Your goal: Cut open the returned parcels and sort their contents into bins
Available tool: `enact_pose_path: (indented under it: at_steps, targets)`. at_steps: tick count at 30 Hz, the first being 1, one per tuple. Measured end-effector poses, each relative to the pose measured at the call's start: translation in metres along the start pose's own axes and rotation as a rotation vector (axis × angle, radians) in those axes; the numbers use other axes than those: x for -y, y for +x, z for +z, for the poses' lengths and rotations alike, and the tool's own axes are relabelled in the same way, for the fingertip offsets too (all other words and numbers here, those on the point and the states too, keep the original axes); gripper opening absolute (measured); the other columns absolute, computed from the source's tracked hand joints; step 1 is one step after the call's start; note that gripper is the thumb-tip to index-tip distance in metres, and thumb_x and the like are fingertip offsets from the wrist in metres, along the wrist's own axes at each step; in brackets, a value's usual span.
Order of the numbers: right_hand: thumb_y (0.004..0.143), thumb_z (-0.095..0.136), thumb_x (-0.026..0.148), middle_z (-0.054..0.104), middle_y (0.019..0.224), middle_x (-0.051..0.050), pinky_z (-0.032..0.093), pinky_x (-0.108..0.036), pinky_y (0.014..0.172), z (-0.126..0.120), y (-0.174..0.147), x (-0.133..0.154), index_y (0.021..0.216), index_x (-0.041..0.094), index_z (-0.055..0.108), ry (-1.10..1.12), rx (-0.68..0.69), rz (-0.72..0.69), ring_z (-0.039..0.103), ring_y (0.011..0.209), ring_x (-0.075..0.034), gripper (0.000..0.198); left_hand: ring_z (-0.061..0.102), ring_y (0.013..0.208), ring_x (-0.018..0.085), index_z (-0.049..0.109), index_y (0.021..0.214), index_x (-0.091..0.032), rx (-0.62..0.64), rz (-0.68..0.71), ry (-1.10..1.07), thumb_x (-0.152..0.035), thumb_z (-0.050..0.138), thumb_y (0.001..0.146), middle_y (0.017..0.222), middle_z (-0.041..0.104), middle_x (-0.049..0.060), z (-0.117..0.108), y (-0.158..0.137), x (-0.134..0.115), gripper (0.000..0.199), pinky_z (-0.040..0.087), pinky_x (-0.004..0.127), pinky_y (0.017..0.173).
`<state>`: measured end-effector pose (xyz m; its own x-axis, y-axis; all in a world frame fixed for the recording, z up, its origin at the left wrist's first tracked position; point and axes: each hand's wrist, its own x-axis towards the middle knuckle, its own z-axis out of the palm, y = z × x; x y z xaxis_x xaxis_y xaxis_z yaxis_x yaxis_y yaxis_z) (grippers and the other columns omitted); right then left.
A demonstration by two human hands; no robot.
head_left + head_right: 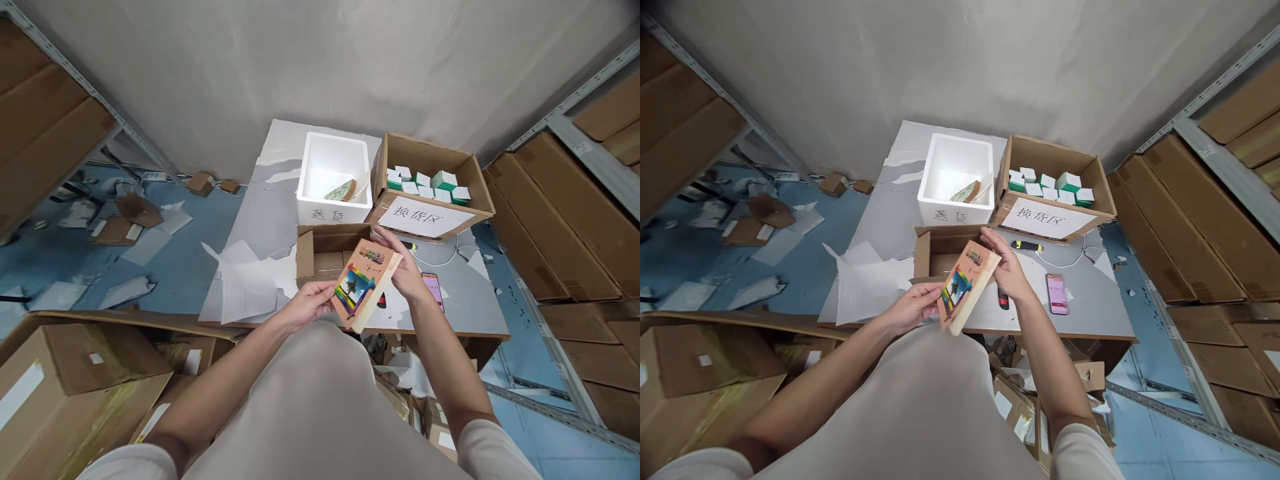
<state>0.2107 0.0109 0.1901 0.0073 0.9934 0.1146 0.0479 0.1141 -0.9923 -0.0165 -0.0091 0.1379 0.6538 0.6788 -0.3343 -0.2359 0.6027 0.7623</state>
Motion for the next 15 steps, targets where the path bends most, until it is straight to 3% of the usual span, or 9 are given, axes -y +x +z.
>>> enact_pose_path:
  at_steps: [2, 4, 6, 8, 11, 15]
  targets:
    - [0.071, 0.073, 0.045, 0.059, 0.126, -0.005, 0.052, -0.037, 0.09, 0.002, 0.004, 0.003, 0.104, 0.027, 0.065, -0.008, 0.137, 0.048, 0.059, 0.111, -0.023, 0.038, 0.066, 0.087, 0.02, 0.07, 0.105, -0.019, 0.057, -0.083, -0.006, -0.046, 0.073, 0.071, 0.101, 0.071, 0.01, 0.006, -0.001, 0.0, 0.043, 0.051, 0.031, 0.077]
    - [0.074, 0.069, 0.05, 0.069, 0.093, -0.003, 0.057, -0.033, 0.071, 0.002, 0.008, 0.004, 0.088, 0.023, 0.064, 0.021, 0.201, 0.12, 0.067, 0.082, -0.018, 0.031, 0.066, 0.093, 0.022, 0.07, 0.106, -0.02, 0.051, -0.081, 0.014, -0.047, 0.073, 0.071, 0.104, 0.07, 0.011, 0.008, -0.003, -0.002, 0.044, 0.051, 0.033, 0.08]
    - [0.074, 0.067, 0.052, 0.062, 0.064, 0.003, 0.053, -0.025, 0.049, 0.001, 0.01, 0.004, 0.078, 0.022, 0.06, 0.04, 0.162, 0.18, 0.06, 0.054, -0.012, 0.031, 0.062, 0.104, 0.026, 0.068, 0.11, -0.022, 0.014, 0.001, 0.001, -0.054, 0.066, 0.074, 0.113, 0.068, 0.012, 0.006, -0.005, -0.004, 0.049, 0.049, 0.037, 0.087]
    - [0.075, 0.067, 0.051, 0.055, 0.052, 0.007, 0.044, -0.019, 0.037, -0.003, 0.012, 0.003, 0.074, 0.021, 0.057, 0.02, 0.091, 0.209, 0.051, 0.04, -0.008, 0.031, 0.059, 0.111, 0.028, 0.065, 0.116, -0.021, -0.049, 0.126, 0.002, -0.062, 0.057, 0.077, 0.121, 0.064, 0.012, 0.001, -0.006, -0.005, 0.057, 0.048, 0.042, 0.091]
    - [0.075, 0.068, 0.048, 0.056, 0.053, 0.007, 0.041, -0.016, 0.033, -0.008, 0.014, 0.004, 0.075, 0.02, 0.06, 0.002, 0.031, 0.228, 0.048, 0.038, -0.006, 0.029, 0.063, 0.105, 0.027, 0.065, 0.114, -0.02, -0.198, 0.231, 0.166, -0.055, 0.066, 0.073, 0.114, 0.068, 0.013, -0.007, -0.006, -0.003, 0.054, 0.05, 0.041, 0.089]
    - [0.078, 0.064, 0.052, 0.069, 0.074, -0.001, 0.052, -0.019, 0.043, -0.013, 0.015, 0.003, 0.09, 0.019, 0.066, 0.065, 0.001, 0.245, 0.062, 0.057, -0.01, 0.035, 0.068, 0.092, 0.024, 0.07, 0.103, -0.017, -0.301, 0.209, 0.287, -0.044, 0.074, 0.068, 0.102, 0.072, 0.011, -0.009, -0.004, 0.006, 0.043, 0.054, 0.037, 0.083]
